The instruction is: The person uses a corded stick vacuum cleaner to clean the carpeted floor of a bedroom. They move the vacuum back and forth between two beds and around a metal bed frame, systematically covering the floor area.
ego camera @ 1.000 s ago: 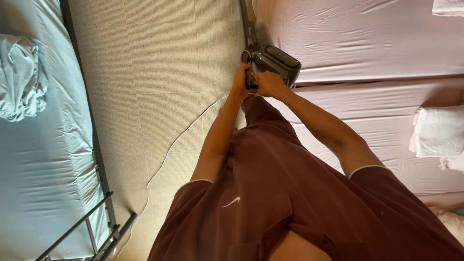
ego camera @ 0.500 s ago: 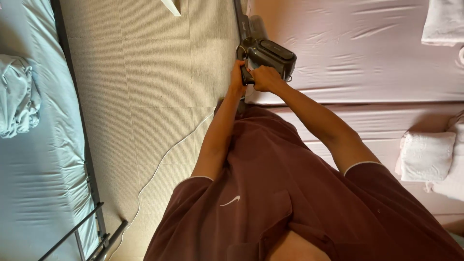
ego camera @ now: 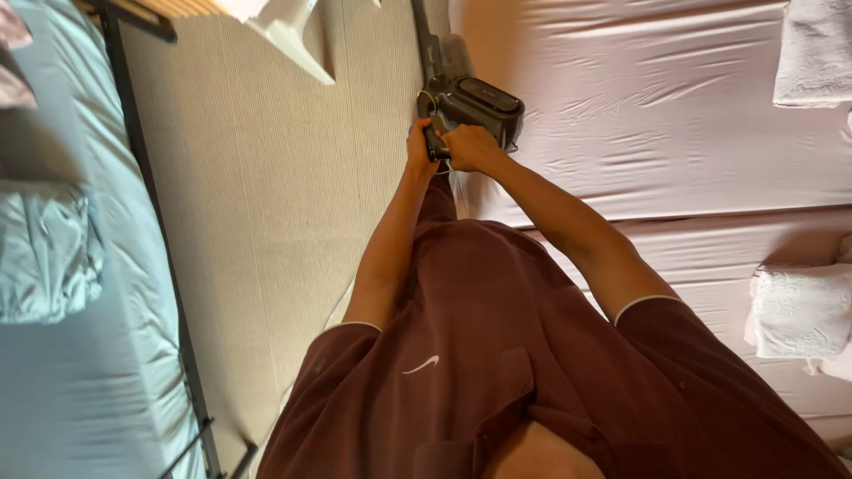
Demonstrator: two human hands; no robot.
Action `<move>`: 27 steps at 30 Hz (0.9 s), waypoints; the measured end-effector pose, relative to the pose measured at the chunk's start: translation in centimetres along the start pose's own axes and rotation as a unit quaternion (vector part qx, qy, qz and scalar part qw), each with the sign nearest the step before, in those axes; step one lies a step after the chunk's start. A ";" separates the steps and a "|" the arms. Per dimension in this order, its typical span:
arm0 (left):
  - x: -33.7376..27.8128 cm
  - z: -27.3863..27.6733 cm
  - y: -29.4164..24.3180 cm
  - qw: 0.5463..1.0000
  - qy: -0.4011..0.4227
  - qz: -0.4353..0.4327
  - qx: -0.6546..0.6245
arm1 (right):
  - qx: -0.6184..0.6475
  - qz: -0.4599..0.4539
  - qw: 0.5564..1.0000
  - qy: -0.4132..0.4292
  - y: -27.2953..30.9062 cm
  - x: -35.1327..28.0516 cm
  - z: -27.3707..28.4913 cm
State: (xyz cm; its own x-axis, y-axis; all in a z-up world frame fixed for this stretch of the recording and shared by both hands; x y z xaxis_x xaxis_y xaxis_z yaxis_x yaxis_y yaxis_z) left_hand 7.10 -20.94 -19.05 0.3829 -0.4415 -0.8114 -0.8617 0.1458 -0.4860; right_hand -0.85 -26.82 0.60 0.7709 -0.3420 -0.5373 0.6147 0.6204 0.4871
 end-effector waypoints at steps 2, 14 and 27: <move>-0.5 -1.8 -3.1 1.000 0.001 0.002 0.023 | 0.007 -0.007 1.000 0.000 1.3 1.1 2.9; 16.2 -10.4 -13.5 0.998 -0.016 0.021 0.054 | -0.024 -0.041 0.999 0.021 -4.8 20.9 11.5; 19.3 -16.9 -22.6 0.994 0.075 -0.002 -0.076 | -0.059 -0.046 0.993 0.094 -3.6 28.5 20.2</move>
State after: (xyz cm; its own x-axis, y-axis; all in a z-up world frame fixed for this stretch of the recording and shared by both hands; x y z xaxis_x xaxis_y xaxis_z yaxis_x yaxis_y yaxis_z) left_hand 28.29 -47.72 -18.22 0.3432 -0.5698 -0.7467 -0.9045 0.0136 -0.4262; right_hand 22.26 -53.03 -2.53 0.6615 -0.2702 -0.6996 0.6480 0.6755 0.3518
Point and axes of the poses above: each hand's wrist, its own x-axis towards the middle knuckle, its own z-axis out of the back of the hand, y = z × x, the point moved 5 cm from there along x, towards the middle knuckle, and after that the axes turned 11 degrees about x, right-handed, at the moved point
